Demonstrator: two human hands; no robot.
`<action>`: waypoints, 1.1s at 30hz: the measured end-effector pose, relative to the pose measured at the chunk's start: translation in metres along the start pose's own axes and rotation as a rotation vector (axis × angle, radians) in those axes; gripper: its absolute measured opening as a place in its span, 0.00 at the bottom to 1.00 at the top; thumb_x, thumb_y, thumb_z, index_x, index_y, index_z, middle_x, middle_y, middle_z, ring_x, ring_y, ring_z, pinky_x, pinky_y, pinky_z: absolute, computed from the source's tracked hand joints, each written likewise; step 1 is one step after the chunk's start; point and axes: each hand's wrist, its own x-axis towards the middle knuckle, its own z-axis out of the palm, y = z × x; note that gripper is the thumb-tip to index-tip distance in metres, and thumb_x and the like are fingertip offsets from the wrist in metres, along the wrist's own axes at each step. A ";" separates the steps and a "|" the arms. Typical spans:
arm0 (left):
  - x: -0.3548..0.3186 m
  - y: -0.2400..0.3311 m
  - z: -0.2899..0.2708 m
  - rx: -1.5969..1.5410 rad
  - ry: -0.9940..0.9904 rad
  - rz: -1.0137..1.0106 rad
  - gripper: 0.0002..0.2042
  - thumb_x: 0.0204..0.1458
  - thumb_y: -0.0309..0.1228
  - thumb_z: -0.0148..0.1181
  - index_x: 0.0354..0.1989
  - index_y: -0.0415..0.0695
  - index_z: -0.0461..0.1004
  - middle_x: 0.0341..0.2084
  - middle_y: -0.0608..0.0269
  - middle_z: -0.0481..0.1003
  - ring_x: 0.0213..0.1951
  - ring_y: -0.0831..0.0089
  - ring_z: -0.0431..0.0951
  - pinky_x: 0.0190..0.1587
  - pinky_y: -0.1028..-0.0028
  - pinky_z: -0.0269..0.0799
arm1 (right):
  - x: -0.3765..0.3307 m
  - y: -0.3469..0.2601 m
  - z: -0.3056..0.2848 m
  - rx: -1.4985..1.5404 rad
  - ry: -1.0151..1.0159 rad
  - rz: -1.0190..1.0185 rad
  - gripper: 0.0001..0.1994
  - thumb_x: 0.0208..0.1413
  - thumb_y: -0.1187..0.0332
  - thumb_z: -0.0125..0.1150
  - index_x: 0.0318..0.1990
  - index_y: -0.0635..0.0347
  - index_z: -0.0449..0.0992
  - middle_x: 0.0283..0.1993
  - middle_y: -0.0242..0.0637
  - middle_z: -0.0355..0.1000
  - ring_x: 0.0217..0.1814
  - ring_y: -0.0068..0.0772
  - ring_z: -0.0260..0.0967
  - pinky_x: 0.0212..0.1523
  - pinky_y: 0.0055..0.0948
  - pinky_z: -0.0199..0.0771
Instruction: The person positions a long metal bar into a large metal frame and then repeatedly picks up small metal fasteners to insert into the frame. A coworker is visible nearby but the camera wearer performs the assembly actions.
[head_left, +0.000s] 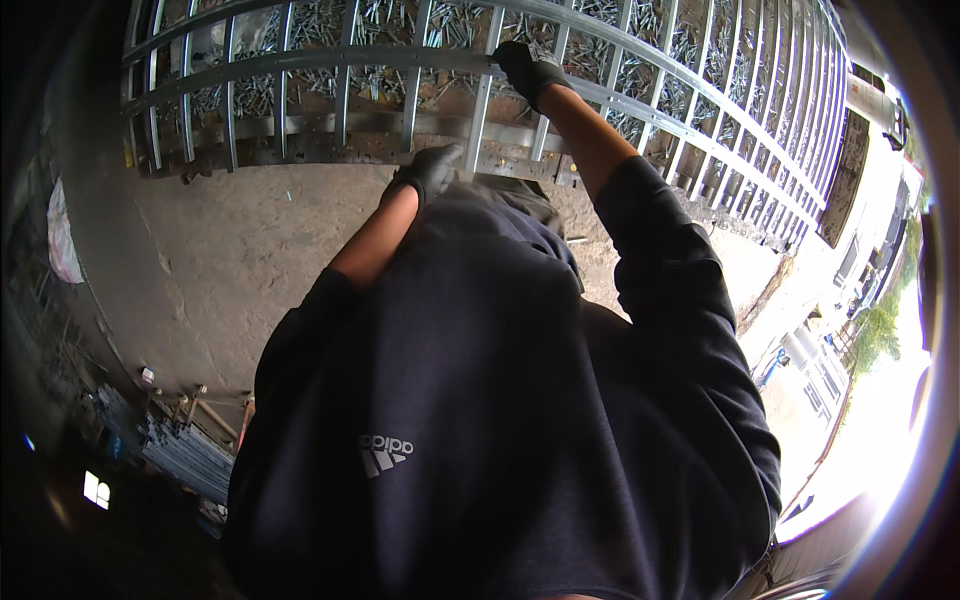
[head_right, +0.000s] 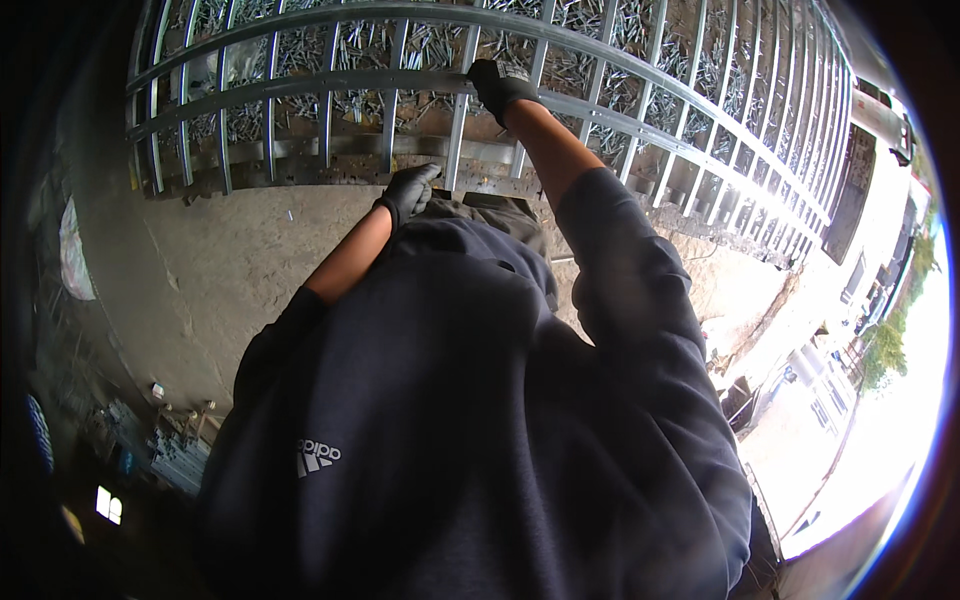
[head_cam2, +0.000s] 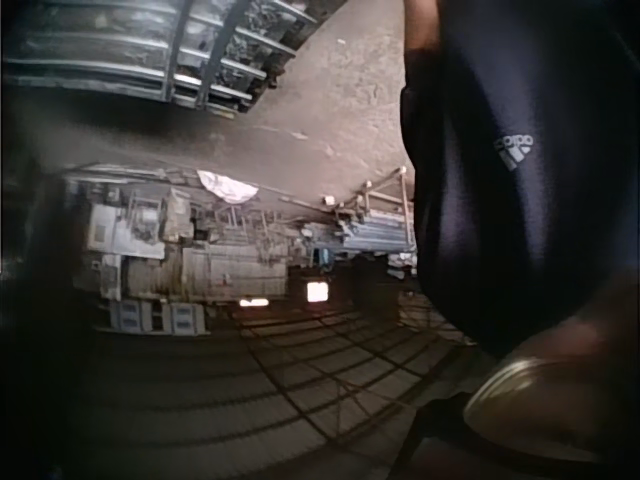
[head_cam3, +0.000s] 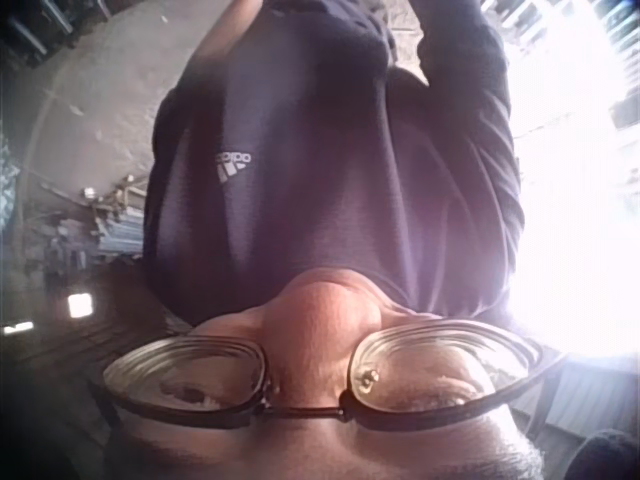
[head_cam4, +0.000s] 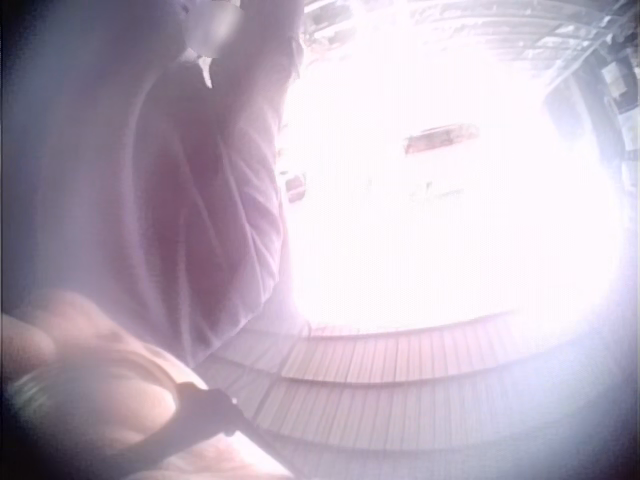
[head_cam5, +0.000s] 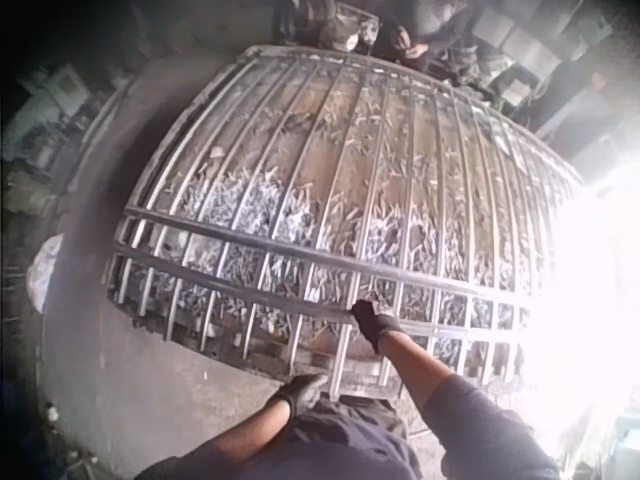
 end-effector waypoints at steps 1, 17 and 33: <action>0.003 0.001 0.002 0.001 0.006 -0.035 0.12 0.63 0.47 0.56 0.45 0.54 0.75 0.10 0.77 0.56 0.11 0.83 0.52 0.15 0.76 0.44 | -0.001 -0.004 -0.008 -0.057 0.002 -0.055 0.15 0.66 0.55 0.45 0.52 0.43 0.77 0.54 0.42 0.75 0.52 0.51 0.74 0.53 0.43 0.73; 0.059 -0.007 0.002 0.554 -0.066 0.326 0.13 0.57 0.37 0.63 0.21 0.47 0.74 0.11 0.73 0.64 0.13 0.81 0.60 0.16 0.73 0.53 | -0.023 -0.083 -0.041 -0.163 -0.135 -0.035 0.26 0.72 0.50 0.29 0.54 0.50 0.77 0.42 0.44 0.81 0.47 0.48 0.79 0.48 0.49 0.75; 0.120 -0.005 0.008 1.451 0.404 1.049 0.04 0.52 0.25 0.56 0.28 0.44 0.76 0.26 0.53 0.78 0.33 0.58 0.82 0.35 0.62 0.76 | -0.015 -0.059 -0.026 -0.124 -0.062 -0.101 0.36 0.63 0.32 0.33 0.41 0.52 0.82 0.27 0.42 0.77 0.26 0.41 0.75 0.36 0.42 0.75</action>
